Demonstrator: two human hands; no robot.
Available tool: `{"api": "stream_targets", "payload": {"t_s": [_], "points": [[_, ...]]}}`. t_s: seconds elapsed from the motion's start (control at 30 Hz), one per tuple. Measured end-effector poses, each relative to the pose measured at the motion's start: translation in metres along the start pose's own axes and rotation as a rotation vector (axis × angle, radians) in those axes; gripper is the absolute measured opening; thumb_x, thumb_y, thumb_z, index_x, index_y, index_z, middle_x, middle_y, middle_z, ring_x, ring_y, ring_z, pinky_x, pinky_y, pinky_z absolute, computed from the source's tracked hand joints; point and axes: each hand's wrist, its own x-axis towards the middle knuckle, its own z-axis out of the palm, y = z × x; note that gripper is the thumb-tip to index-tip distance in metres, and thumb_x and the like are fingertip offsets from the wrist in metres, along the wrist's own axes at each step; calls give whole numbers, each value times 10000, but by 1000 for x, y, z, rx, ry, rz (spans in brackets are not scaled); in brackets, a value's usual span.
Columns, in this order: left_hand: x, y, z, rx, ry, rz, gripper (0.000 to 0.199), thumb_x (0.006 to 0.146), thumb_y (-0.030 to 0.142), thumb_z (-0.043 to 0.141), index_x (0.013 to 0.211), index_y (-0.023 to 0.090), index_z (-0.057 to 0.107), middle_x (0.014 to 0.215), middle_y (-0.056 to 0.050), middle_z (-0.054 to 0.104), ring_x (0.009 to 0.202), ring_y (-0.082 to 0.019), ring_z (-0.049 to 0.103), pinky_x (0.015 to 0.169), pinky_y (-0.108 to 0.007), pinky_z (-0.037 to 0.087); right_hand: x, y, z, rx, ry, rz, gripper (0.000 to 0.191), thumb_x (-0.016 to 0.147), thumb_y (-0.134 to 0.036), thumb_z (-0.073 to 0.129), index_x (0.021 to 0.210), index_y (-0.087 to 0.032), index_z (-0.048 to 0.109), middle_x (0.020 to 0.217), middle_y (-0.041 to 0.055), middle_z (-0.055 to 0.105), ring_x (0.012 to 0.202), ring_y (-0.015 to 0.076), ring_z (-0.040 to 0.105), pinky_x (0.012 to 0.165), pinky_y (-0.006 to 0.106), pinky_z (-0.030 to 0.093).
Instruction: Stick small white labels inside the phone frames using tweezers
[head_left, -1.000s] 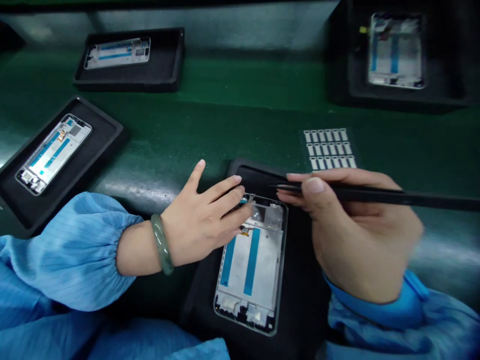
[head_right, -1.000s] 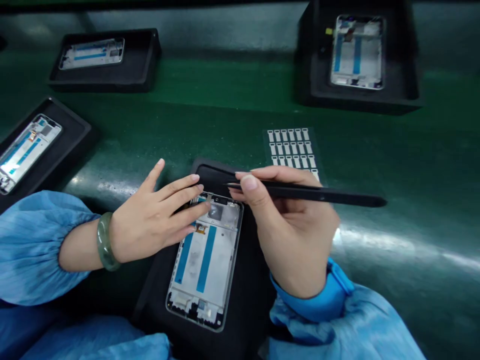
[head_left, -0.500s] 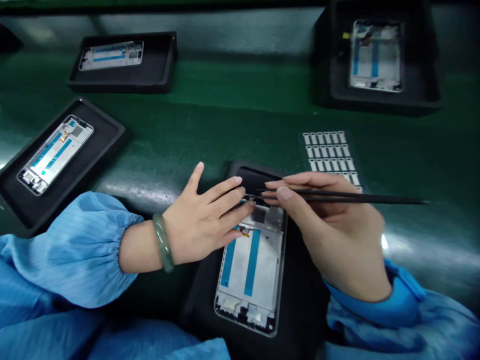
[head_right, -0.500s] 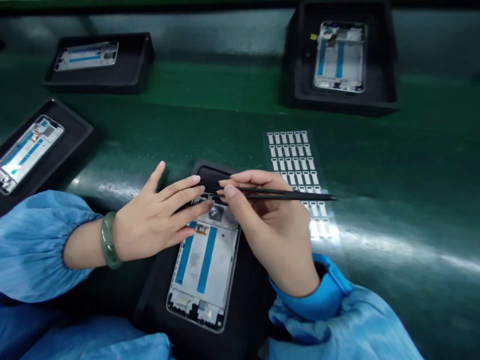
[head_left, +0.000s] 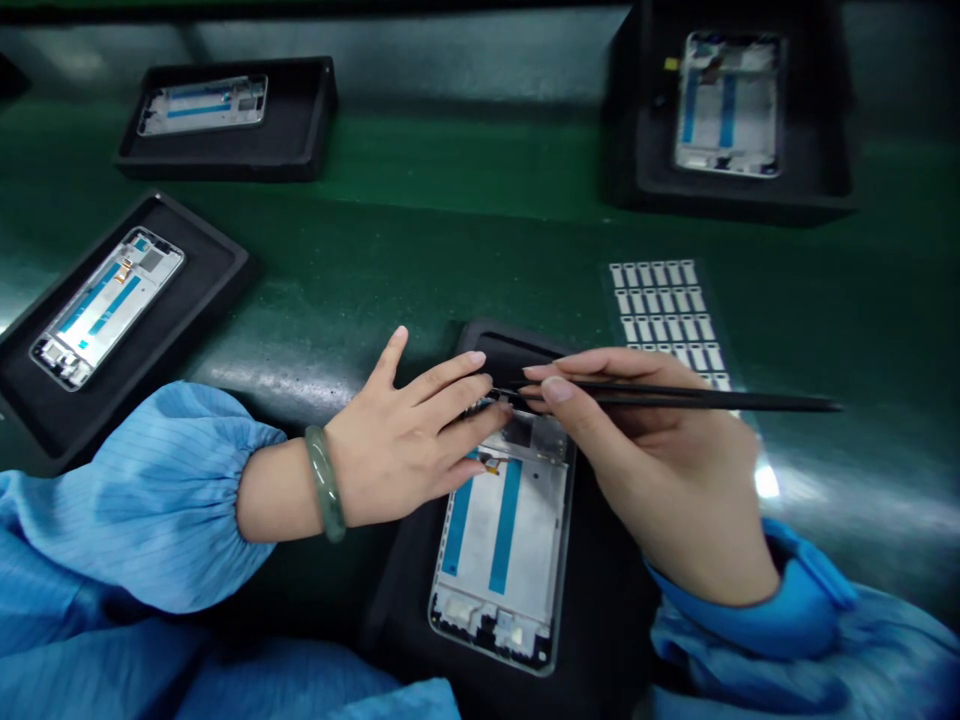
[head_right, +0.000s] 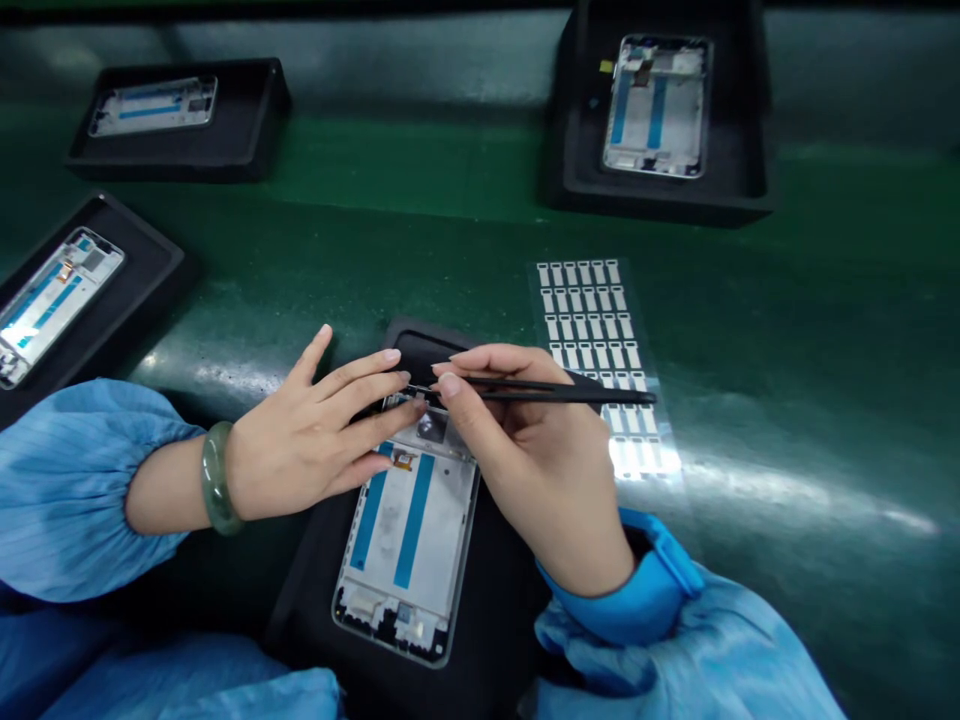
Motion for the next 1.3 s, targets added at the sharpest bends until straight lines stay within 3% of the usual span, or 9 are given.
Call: {"api": "stream_targets", "payload": {"t_s": [0.2, 0.43, 0.67, 1.3], "points": [[0, 1, 0, 1, 13, -1, 371, 986, 344, 447, 1296, 157, 528, 1318, -125, 581, 1339, -274, 440, 1095, -704, 231, 1, -2, 0, -44, -3, -46, 155, 828, -384, 677, 906, -252, 654, 891, 15, 705, 780, 190, 688, 630, 327, 572], [1, 1, -1, -8, -3, -11, 370, 991, 343, 434, 1295, 154, 527, 1322, -136, 576, 1345, -283, 431, 1076, -712, 260, -1, -3, 0, -85, -23, -89, 128, 832, -348, 680, 916, -255, 654, 886, 15, 703, 799, 183, 685, 680, 322, 577], [1, 2, 0, -28, 18, -16, 359, 993, 327, 430, 1283, 143, 533, 1295, -143, 591, 1336, -282, 444, 1077, -705, 271, -5, -3, 0, -54, 76, -93, 132, 836, -346, 678, 922, -254, 637, 900, 12, 703, 816, 177, 695, 716, 319, 584], [2, 0, 2, -73, 11, -29, 351, 987, 334, 441, 1269, 151, 542, 1290, -152, 588, 1343, -297, 436, 1054, -710, 295, -3, -2, 2, -180, 14, -192, 97, 843, -284, 654, 930, -248, 628, 913, 16, 694, 826, 176, 687, 777, 351, 576]]}}
